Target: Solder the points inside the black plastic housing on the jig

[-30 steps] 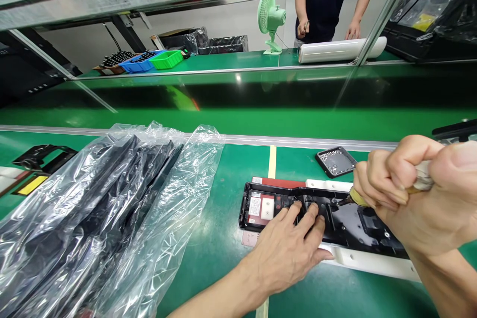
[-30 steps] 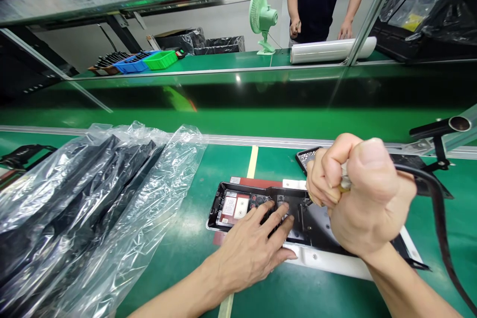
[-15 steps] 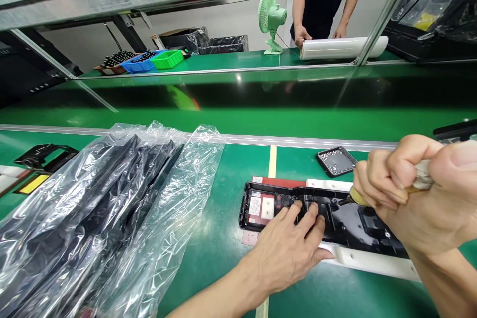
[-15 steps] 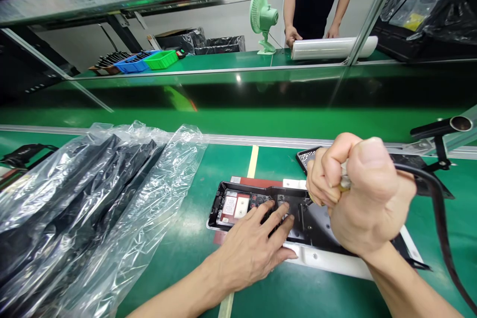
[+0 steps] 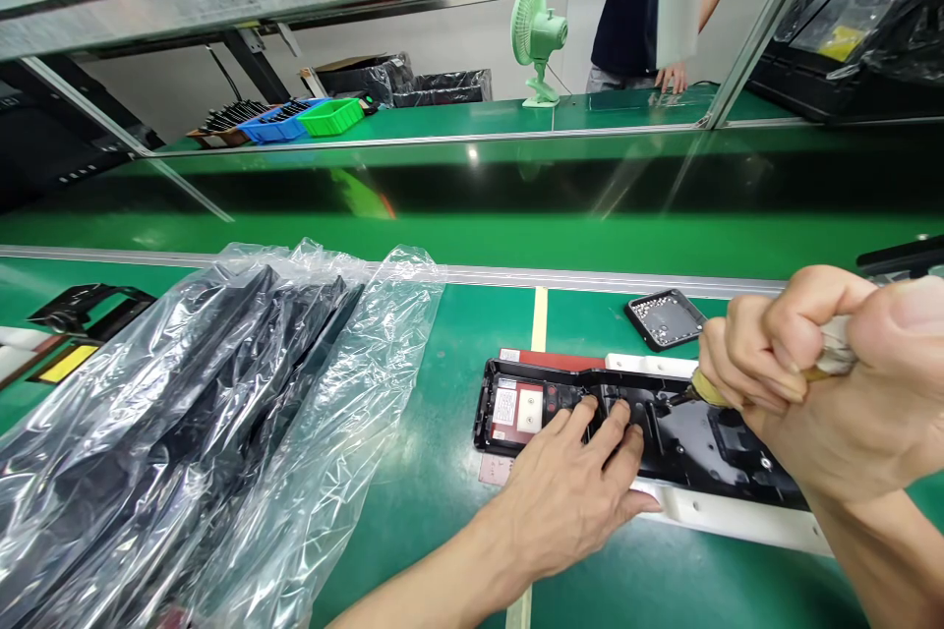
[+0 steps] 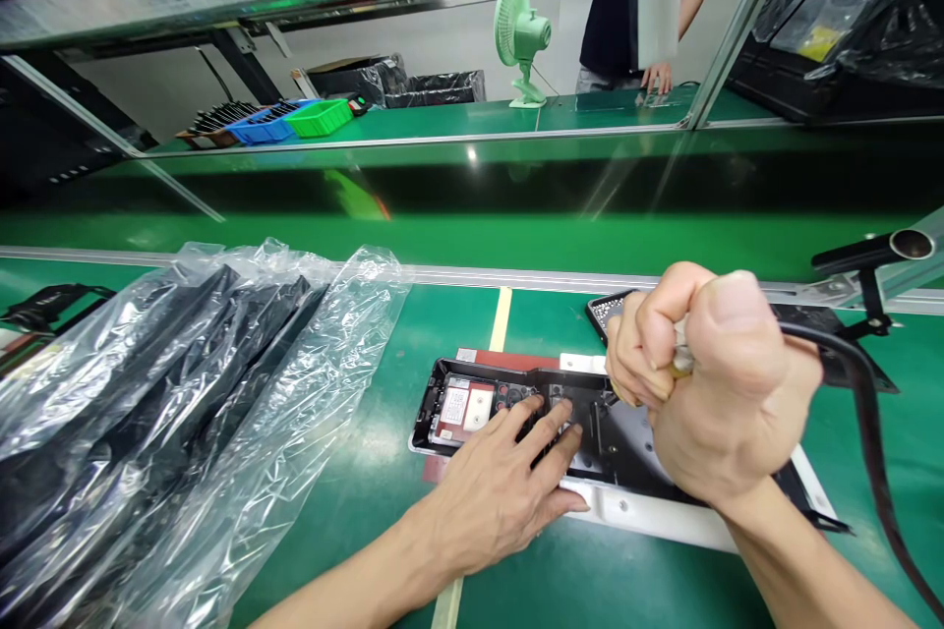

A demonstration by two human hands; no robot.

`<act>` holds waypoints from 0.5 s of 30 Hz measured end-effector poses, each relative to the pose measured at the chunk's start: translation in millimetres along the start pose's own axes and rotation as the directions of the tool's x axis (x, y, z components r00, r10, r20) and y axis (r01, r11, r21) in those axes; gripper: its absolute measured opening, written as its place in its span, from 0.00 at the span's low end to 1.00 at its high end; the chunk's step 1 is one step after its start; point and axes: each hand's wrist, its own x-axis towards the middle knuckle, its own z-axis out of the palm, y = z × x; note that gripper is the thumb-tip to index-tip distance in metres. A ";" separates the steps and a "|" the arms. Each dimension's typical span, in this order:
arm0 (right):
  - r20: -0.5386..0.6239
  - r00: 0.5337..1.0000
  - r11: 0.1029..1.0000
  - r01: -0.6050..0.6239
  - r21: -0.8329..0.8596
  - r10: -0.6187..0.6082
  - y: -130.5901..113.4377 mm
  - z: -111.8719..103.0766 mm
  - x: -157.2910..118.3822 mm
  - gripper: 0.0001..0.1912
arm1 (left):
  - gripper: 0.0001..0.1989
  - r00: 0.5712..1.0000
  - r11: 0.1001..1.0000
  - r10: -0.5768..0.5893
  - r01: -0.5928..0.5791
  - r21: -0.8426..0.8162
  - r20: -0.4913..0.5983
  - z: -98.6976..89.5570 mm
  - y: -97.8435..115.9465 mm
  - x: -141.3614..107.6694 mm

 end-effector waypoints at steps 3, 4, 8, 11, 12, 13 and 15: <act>0.002 1.000 1.000 -0.008 0.006 0.008 -0.8 -1.4 -0.1 0.27 | 0.29 1.000 1.000 0.000 0.000 -0.001 0.003 -0.4 1.0 -0.5; -0.001 1.000 1.000 -0.007 0.007 0.007 -1.0 -1.8 -0.2 0.27 | 0.29 1.000 1.000 0.001 -0.001 -0.001 0.002 -0.6 1.1 -0.6; 0.000 1.000 1.000 0.006 0.000 -0.006 -1.4 -2.0 0.0 0.27 | 0.29 1.000 1.000 0.002 -0.002 0.002 -0.007 -0.2 0.7 -0.8; 0.011 1.000 1.000 0.014 -0.007 -0.014 -1.4 -1.3 0.9 0.28 | 0.29 1.000 1.000 0.000 0.000 0.004 -0.012 0.5 0.3 -0.8; 0.014 1.000 1.000 0.016 -0.010 -0.015 -1.5 -1.3 1.2 0.28 | 0.29 1.000 1.000 0.001 -0.001 0.003 -0.011 0.6 0.3 -0.8; 0.018 1.000 1.000 0.015 -0.013 -0.015 -1.7 -1.4 1.4 0.28 | 0.29 1.000 1.000 0.001 -0.001 0.002 -0.010 0.8 0.4 -0.8; 0.034 0.999 1.000 0.008 -0.017 -0.007 -2.6 -2.1 1.8 0.28 | 0.29 1.000 1.000 0.000 0.000 0.001 -0.006 0.8 0.4 -1.0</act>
